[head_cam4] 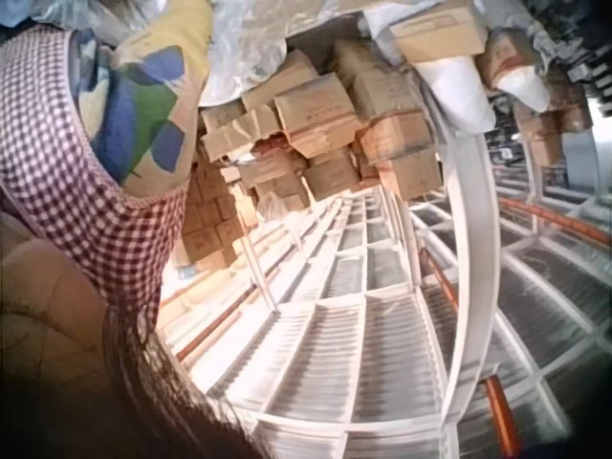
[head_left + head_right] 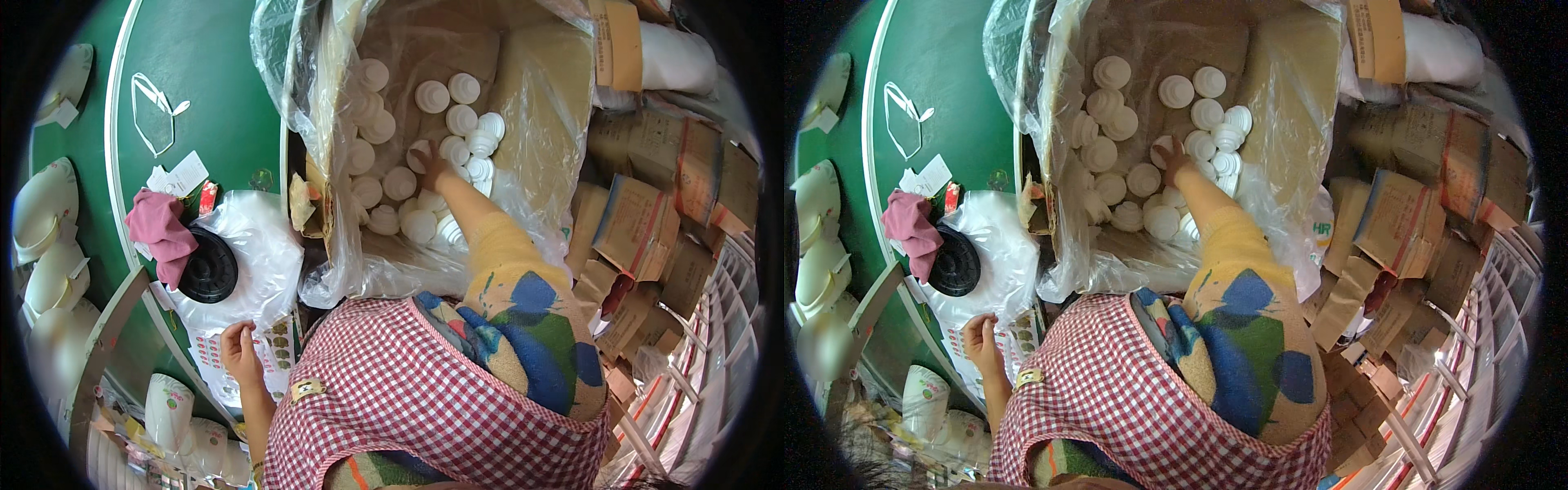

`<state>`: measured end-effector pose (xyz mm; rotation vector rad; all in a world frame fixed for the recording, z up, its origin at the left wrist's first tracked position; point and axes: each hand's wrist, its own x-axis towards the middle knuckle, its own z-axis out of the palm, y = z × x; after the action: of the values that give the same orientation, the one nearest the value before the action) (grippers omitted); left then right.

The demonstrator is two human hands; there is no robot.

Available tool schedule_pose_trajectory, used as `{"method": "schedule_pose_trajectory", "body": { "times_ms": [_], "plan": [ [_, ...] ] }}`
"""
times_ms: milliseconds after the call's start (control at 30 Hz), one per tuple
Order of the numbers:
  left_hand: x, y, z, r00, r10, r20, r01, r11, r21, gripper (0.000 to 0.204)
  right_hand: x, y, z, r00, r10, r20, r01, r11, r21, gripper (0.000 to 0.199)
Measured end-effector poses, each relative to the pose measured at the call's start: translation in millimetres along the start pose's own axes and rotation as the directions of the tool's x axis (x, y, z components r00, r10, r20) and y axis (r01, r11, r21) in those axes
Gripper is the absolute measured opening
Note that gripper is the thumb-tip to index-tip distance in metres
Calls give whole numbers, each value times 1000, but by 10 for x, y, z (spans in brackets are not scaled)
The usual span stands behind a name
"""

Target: The person assembles white ceramic pitchers by attaching lids and applying stickers. They pick up pitchers, screw on lids, peel stickers from sheets, and place them on the pitcher bodies. The finished pitchers are set aside on the table.

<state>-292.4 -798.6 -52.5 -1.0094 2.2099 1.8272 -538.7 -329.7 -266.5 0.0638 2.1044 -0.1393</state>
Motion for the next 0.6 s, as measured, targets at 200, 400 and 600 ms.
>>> {"method": "schedule_pose_trajectory", "body": {
  "times_ms": [200,400,600],
  "plan": [
    [163,108,67,999,21,41,-22,1000,16,13,-91,229,138,997,-33,-67,47,975,219,92],
    [253,210,214,996,24,87,-26,999,22,14,-131,172,478,975,30,-219,54,928,369,94],
    [360,532,442,982,137,133,-144,989,44,14,-293,140,374,942,-84,326,-203,629,750,88]
  ]
}}
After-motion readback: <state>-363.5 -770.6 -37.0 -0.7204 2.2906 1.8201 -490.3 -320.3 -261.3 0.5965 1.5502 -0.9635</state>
